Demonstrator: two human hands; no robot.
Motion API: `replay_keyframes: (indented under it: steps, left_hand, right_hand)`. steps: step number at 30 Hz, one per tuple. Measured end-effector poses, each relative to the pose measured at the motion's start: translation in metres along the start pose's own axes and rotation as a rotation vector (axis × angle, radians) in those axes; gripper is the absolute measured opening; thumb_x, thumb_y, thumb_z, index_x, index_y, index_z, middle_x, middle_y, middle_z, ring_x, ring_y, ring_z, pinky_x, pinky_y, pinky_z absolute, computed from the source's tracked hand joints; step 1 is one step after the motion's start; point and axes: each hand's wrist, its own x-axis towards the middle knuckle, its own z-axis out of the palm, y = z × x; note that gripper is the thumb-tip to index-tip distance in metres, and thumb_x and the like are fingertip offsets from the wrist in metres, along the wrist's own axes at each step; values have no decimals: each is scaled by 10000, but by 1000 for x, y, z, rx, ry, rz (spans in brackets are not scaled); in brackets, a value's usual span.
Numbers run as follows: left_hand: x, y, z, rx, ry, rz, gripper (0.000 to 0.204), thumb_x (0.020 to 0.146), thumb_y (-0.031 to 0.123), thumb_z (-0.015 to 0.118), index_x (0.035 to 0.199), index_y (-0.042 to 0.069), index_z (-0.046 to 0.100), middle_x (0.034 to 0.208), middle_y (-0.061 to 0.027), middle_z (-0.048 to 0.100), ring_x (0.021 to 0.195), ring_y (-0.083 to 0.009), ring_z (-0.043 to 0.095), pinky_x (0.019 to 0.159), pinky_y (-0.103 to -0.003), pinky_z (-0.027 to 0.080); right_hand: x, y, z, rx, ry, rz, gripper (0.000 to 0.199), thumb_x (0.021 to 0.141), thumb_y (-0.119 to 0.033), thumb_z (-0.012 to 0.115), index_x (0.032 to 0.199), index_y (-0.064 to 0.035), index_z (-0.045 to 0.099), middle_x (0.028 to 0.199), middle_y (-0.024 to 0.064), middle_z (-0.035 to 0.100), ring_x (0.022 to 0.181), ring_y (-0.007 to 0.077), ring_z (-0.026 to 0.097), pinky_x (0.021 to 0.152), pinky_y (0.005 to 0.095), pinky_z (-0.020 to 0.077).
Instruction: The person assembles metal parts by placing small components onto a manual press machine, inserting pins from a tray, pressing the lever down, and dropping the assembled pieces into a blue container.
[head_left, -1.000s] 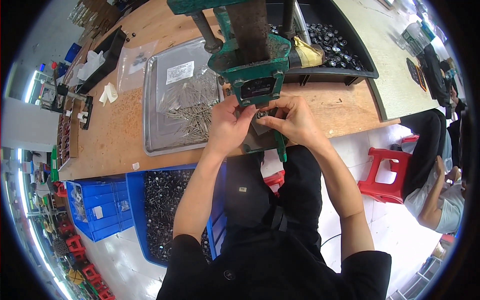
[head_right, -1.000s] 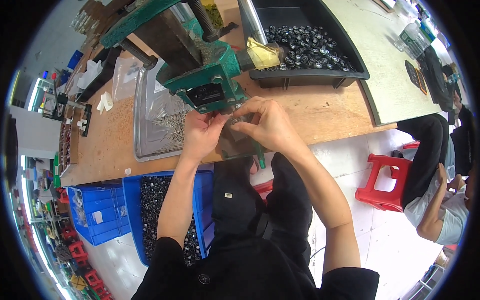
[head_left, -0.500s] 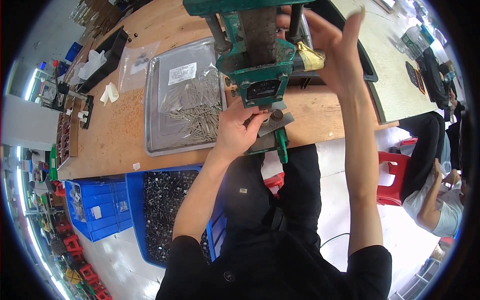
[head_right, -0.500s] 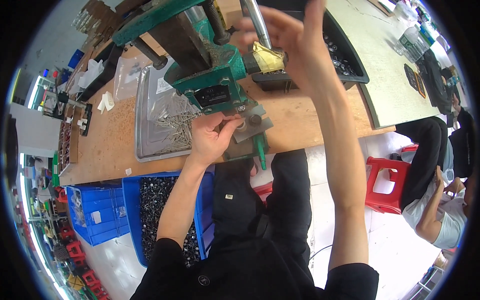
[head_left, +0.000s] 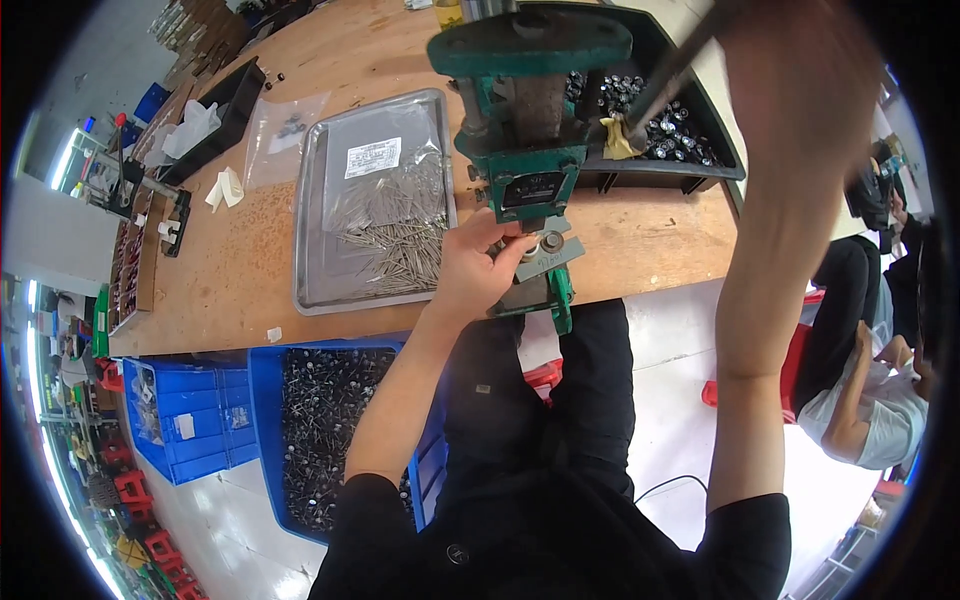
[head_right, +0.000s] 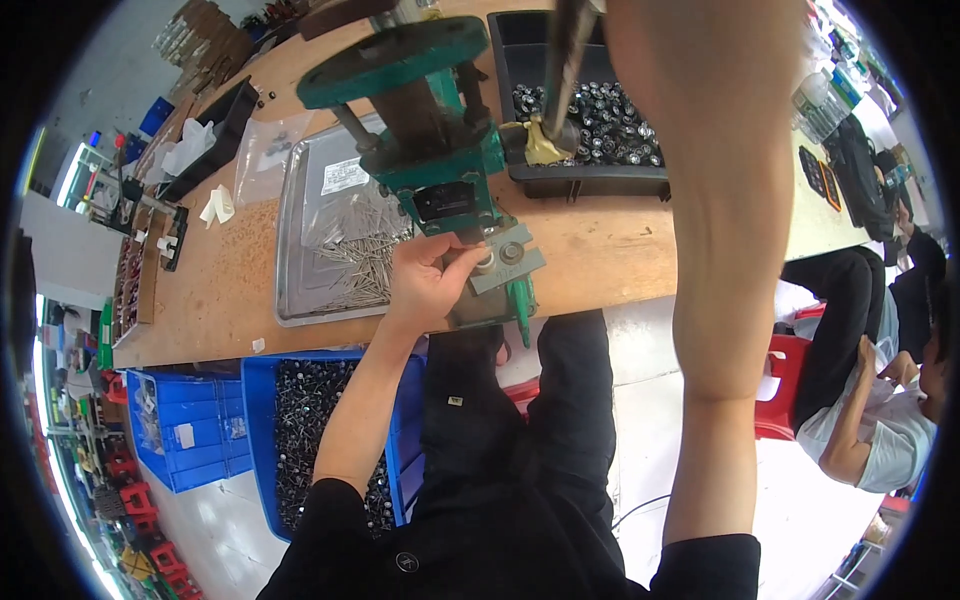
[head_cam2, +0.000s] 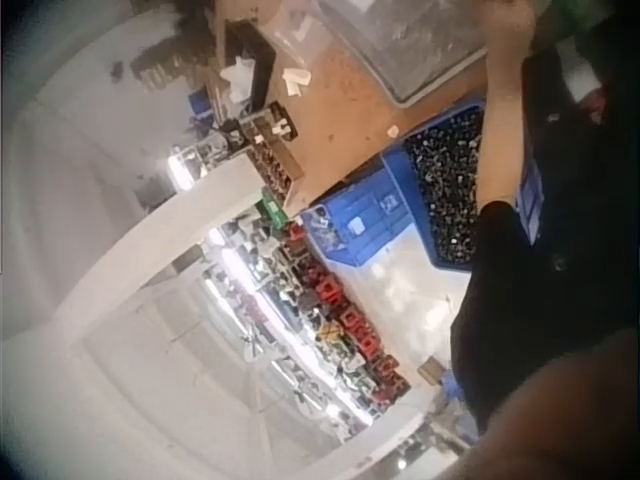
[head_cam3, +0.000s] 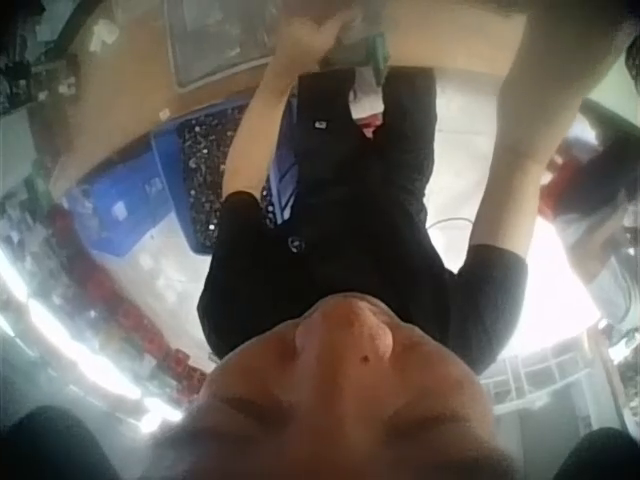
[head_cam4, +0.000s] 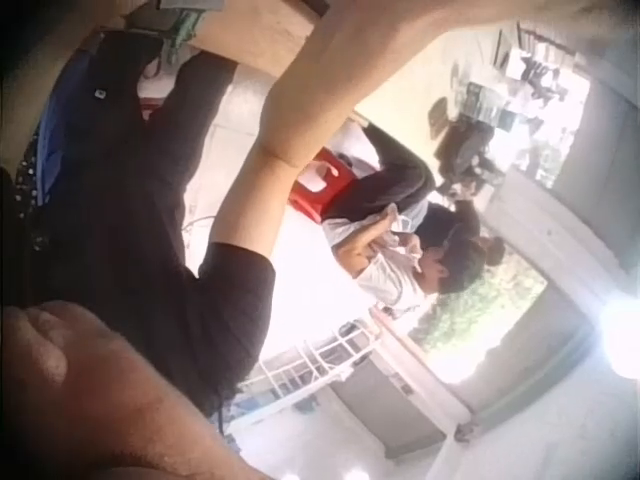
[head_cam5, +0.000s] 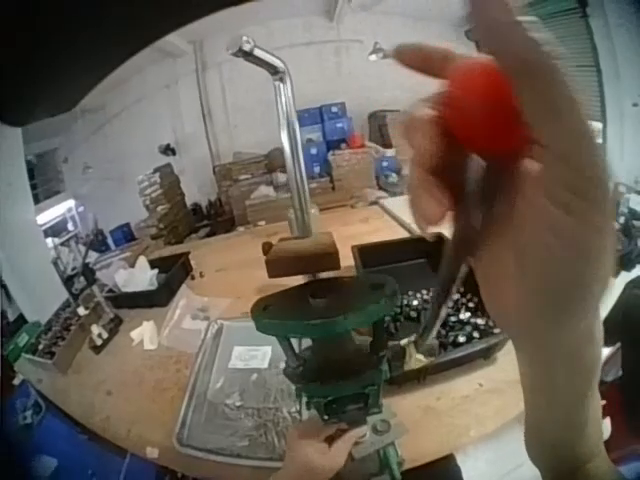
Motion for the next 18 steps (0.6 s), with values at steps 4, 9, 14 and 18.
replay_keyframes:
  steps: [4, 9, 14, 18]
  left_hand:
    - [-16, -5, -25, 99, 73, -86, 150, 827, 29, 817, 931, -15, 718, 823, -102, 675, 699, -175, 656, 634, -310, 510]
    - [-3, 2, 0, -9, 26, -37, 154, 834, 36, 809, 887, -15, 673, 832, -108, 658, 692, -182, 652, 632, -313, 517]
    - [-13, -4, -2, -22, 62, -16, 145, 838, 37, 805, 896, -6, 678, 854, -99, 641, 742, -194, 652, 642, -313, 510]
    - [-16, -8, -3, 22, 77, -69, 135, 837, 39, 799, 897, 1, 684, 868, -101, 642, 755, -228, 655, 644, -329, 505]
  right_hand:
    - [-137, -106, 15, 4, -141, -118, 156, 907, -252, 618, 938, -126, 531, 788, 43, 538, 719, 200, 574, 638, 317, 467]
    - [-235, -107, 1, -288, 27, -128, 161, 930, -227, 560, 811, -122, 537, 781, 42, 594, 729, 238, 625, 819, 495, 541]
    - [-222, -107, -2, -301, 40, -132, 270, 952, -252, 588, 720, -129, 523, 776, 29, 600, 733, 242, 622, 829, 476, 551]
    - [-138, -103, 11, 66, -129, -105, 281, 955, -332, 567, 822, -101, 480, 756, 73, 515, 745, 242, 494, 801, 416, 437]
